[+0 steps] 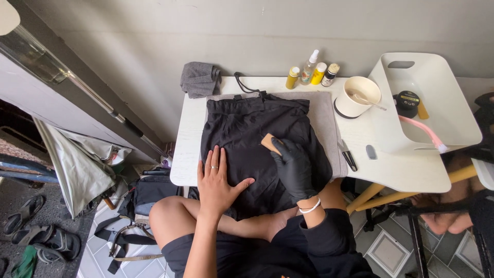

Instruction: The person scrubs a pair of black shorts laid on a white table using a small wooden block. The person holds the fabric steady with the left hand while repeatedly rubbing the surface with the block in the right hand.

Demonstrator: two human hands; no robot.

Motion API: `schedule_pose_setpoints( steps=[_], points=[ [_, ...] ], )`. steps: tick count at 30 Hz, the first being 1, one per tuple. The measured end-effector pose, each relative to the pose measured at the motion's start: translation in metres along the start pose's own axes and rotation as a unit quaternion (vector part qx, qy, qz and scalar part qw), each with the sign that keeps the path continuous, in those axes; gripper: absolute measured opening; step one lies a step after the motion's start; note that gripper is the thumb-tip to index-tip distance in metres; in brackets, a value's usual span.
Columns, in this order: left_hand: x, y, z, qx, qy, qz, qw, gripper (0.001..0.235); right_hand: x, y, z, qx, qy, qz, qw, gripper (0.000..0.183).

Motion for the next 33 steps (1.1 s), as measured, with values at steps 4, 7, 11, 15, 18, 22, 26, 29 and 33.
schedule_pose_setpoints(
  steps=[4,7,11,15,18,22,26,29,33],
  points=[
    [0.001,0.000,0.001,0.003,0.004,-0.001,1.000,0.123,-0.005,-0.006,0.005,0.155,0.020,-0.100,0.983,0.052],
    [0.000,0.000,0.000,0.002,0.006,0.006,1.000,0.124,-0.044,-0.011,-0.001,0.088,-0.028,-0.066,0.994,0.045],
    [0.000,-0.003,0.002,-0.001,0.000,-0.031,1.000,0.122,-0.072,-0.034,0.014,-0.008,0.025,-0.249,0.968,0.032],
    [0.000,0.002,-0.001,-0.003,0.007,-0.001,1.000,0.126,-0.060,-0.016,0.002,-0.046,0.020,-0.207,0.977,0.027],
    [-0.002,-0.001,-0.001,0.001,0.009,-0.003,1.000,0.125,-0.018,-0.004,0.004,-0.016,-0.018,-0.137,0.990,0.032],
    [0.000,0.000,0.001,0.000,0.011,-0.002,1.000,0.124,0.001,0.018,0.001,0.065,-0.011,-0.010,0.998,0.035],
    [0.000,-0.002,0.000,0.003,0.013,0.000,1.000,0.126,-0.026,0.023,-0.003,0.108,-0.018,-0.087,0.990,0.037],
    [-0.001,-0.001,0.000,-0.001,0.016,0.005,1.000,0.128,-0.066,0.003,0.002,0.060,-0.018,-0.156,0.986,0.031],
    [-0.001,-0.004,-0.002,0.009,0.015,-0.014,1.000,0.126,-0.104,-0.008,0.005,-0.074,0.013,-0.291,0.954,0.036]
  ],
)
Point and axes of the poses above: each hand's wrist, its own z-axis away from the middle knuckle, its own y-axis out of the back of the hand, x = y × z, the point moved 5 cm from there along -z, towards the middle knuckle, and after that the axes turned 15 degrees about -z, right-handed, at the moved point
